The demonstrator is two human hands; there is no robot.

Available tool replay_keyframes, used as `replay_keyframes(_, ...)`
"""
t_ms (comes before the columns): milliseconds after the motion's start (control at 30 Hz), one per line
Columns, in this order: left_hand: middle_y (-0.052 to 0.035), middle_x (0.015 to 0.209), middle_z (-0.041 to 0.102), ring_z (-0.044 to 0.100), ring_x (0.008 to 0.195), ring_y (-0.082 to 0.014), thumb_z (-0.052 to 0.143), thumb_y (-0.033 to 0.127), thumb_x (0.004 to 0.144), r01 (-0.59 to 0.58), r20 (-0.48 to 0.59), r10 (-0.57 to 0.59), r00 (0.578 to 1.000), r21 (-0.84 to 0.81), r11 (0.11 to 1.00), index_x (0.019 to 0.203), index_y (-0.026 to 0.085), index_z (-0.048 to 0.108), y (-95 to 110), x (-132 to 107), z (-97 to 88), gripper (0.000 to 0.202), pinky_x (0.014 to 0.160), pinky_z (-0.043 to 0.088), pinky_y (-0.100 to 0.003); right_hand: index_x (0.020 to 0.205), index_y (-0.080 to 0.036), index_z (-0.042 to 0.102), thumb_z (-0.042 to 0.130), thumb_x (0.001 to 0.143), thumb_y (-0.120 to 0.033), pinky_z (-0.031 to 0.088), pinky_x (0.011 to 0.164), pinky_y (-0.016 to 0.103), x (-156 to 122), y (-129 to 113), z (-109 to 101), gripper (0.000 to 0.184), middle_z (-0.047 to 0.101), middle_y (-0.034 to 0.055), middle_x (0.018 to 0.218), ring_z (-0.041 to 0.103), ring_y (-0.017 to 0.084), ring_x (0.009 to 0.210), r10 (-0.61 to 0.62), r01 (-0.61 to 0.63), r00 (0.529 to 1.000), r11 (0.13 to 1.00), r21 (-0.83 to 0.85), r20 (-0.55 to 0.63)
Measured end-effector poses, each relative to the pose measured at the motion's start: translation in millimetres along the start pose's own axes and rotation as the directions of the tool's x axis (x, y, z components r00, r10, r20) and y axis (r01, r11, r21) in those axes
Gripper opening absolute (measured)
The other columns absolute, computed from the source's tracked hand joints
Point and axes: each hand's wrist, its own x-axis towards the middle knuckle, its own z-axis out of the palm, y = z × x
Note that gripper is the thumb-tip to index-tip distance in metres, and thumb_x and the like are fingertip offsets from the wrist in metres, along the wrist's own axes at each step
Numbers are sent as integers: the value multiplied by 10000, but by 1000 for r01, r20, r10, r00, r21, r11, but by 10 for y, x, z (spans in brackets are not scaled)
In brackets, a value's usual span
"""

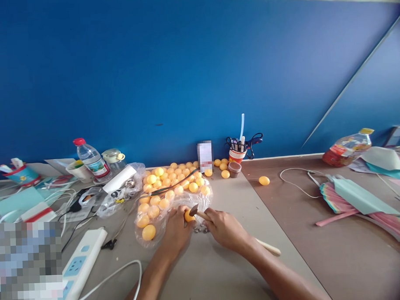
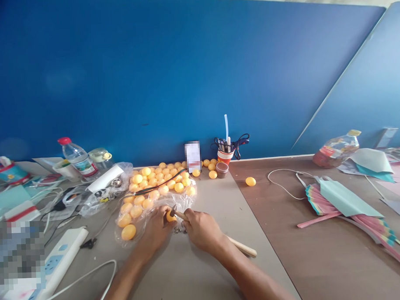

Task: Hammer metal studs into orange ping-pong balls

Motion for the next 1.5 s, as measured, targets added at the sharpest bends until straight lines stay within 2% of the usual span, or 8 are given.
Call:
replay_keyframes(333,-28,918,663,605,938,-231,533,167,778,3,-14,-3,1000,8,1000,921,224,529,4,-2,13,154,870,465,-400,921,-198,556,434,941,-272,256,565,258,11,49,2,144,701,46,846,622,167,713,13,-13,1000,1000,3,-10)
replay_keyframes(467,-41,959,639,597,936,-218,560,167,763,-6,-66,4,998,-18,1000,939,210,533,-34,-2,57,184,863,473,-387,909,-212,531,421,953,-280,263,572,255,40,154,-104,137,684,27,835,606,160,705,120,-117,984,993,26,-131)
replay_keyframes(633,-61,1017,640,591,990,-232,548,170,788,-78,-112,73,991,-41,996,1057,214,550,-133,-14,113,273,898,488,-415,959,-193,546,429,946,-250,304,660,281,185,388,-125,131,673,68,1015,626,187,804,227,-249,954,964,-93,-195)
replay_keyframes(800,-75,1045,643,592,1032,-241,499,158,836,-223,-131,222,966,5,975,1147,230,576,-210,-24,163,328,927,493,-428,1002,-171,571,425,935,-218,325,752,306,325,571,8,168,667,89,1010,632,194,827,236,-270,950,951,-152,-206)
replay_keyframes(1033,-64,1001,664,606,983,-247,552,134,784,-183,-152,180,972,-3,983,1039,216,576,-168,-12,154,270,910,500,-446,1031,-172,622,463,911,-211,330,801,305,318,535,52,203,650,116,1082,582,232,998,145,-189,935,976,-107,-323)
replay_keyframes(1167,-49,951,664,616,928,-240,545,141,776,-145,-125,141,982,-21,989,995,219,561,-147,-5,123,233,873,508,-442,914,-199,640,461,898,-206,343,697,259,216,396,-19,179,691,52,949,607,174,830,24,-20,993,999,37,-118)
replay_keyframes(1300,-56,965,656,604,933,-246,551,194,797,-110,-100,105,989,-45,993,1016,215,551,-135,-13,93,220,840,513,-430,855,-208,656,572,818,-252,302,606,261,110,298,-68,102,699,39,839,605,186,765,-9,11,993,1000,-11,119)
replay_keyframes(1500,-59,969,671,616,940,-260,557,232,812,-117,-112,115,987,-12,993,1022,217,544,-149,-15,122,211,913,490,-504,887,-205,637,595,782,-257,247,562,268,84,227,23,126,709,43,849,618,186,736,-42,62,985,991,-117,168)
